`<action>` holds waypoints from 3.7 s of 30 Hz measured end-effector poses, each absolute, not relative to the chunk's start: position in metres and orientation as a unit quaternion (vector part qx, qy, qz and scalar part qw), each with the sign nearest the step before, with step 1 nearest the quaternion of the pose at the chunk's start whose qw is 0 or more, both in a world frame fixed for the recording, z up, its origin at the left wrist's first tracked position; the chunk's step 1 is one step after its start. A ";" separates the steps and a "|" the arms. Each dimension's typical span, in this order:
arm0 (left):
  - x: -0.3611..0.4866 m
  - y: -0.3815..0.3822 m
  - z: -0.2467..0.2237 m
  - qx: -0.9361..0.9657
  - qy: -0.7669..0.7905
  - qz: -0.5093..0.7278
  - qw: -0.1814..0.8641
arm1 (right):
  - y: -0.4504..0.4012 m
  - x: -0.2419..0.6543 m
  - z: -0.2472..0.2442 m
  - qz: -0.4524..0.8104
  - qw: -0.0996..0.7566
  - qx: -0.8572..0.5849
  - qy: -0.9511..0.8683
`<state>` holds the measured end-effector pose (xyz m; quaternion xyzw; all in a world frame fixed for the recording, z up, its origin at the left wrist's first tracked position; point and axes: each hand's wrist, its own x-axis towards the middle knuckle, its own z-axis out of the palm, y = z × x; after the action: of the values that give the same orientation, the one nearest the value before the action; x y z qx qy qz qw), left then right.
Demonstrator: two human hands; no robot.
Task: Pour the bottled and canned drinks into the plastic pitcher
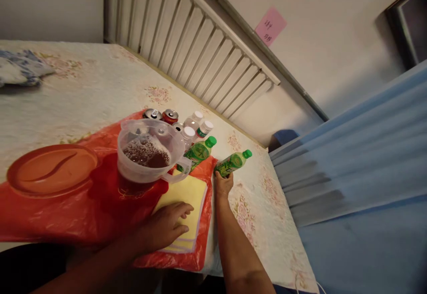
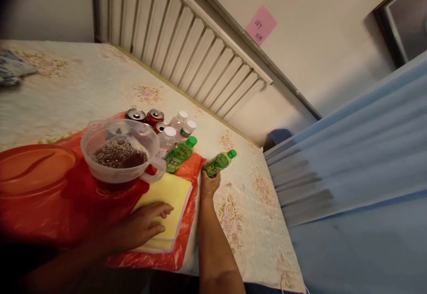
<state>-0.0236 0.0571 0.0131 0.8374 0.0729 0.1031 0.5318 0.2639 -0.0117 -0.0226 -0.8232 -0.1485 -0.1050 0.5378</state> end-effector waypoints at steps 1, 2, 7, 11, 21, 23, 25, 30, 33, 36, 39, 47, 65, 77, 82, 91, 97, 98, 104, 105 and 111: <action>-0.024 0.057 0.013 0.838 0.072 0.105 0.531 | -0.011 0.264 -0.022 -0.110 0.534 -0.825 -0.149; -0.024 0.057 0.012 0.838 0.072 0.107 0.530 | -0.011 0.264 -0.022 -0.113 0.530 -0.827 -0.151; -0.023 0.056 0.009 0.836 0.076 0.108 0.532 | -0.010 0.267 -0.026 -0.119 0.518 -0.833 -0.155; -0.023 0.057 0.008 0.837 0.073 0.102 0.532 | -0.010 0.270 -0.029 -0.117 0.516 -0.834 -0.158; -0.022 0.057 0.005 0.833 0.076 0.108 0.537 | -0.009 0.276 -0.035 -0.121 0.502 -0.840 -0.166; -0.022 0.057 0.003 0.832 0.075 0.108 0.538 | -0.009 0.276 -0.034 -0.123 0.498 -0.842 -0.166; -0.023 0.056 0.002 0.831 0.075 0.112 0.540 | -0.009 0.276 -0.034 -0.123 0.496 -0.843 -0.168; -0.023 0.057 0.004 0.830 0.079 0.106 0.542 | -0.009 0.275 -0.034 -0.120 0.495 -0.844 -0.171; -0.023 0.057 0.006 0.828 0.081 0.103 0.545 | -0.009 0.275 -0.035 -0.120 0.496 -0.842 -0.174; -0.023 0.057 0.007 0.828 0.079 0.104 0.545 | -0.009 0.275 -0.036 -0.119 0.497 -0.840 -0.181; -0.023 0.057 0.008 0.829 0.079 0.094 0.546 | -0.010 0.275 -0.037 -0.119 0.497 -0.840 -0.184; -0.023 0.057 0.005 0.828 0.078 0.096 0.547 | -0.009 0.278 -0.038 -0.124 0.492 -0.843 -0.180; -0.022 0.057 0.006 0.832 0.078 0.101 0.539 | -0.008 0.272 -0.034 -0.143 0.445 -0.868 -0.168; -0.021 0.057 0.004 0.833 0.073 0.106 0.538 | -0.009 0.267 -0.027 -0.151 0.423 -0.881 -0.150; -0.021 0.057 0.007 0.831 0.080 0.104 0.540 | -0.009 0.266 -0.025 -0.150 0.414 -0.886 -0.148; -0.019 0.057 0.001 0.834 0.076 0.109 0.535 | -0.009 0.267 -0.027 -0.151 0.404 -0.890 -0.147; -0.020 0.057 0.002 0.832 0.078 0.106 0.538 | -0.009 0.267 -0.027 -0.151 0.398 -0.893 -0.144; -0.020 0.057 0.003 0.832 0.078 0.104 0.539 | -0.008 0.267 -0.027 -0.151 0.397 -0.894 -0.143; -0.020 0.057 0.002 0.830 0.077 0.103 0.543 | -0.008 0.267 -0.024 -0.147 0.395 -0.896 -0.143; -0.020 0.057 0.001 0.830 0.077 0.104 0.543 | -0.008 0.267 -0.024 -0.147 0.394 -0.896 -0.143; -0.020 0.056 -0.003 0.832 0.076 0.104 0.540 | -0.009 0.266 -0.022 -0.146 0.393 -0.897 -0.141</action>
<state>-0.0198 0.0564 -0.0029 0.8316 0.0760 0.1042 0.5403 0.2662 -0.0088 -0.0218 -0.8967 -0.1408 -0.1464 0.3933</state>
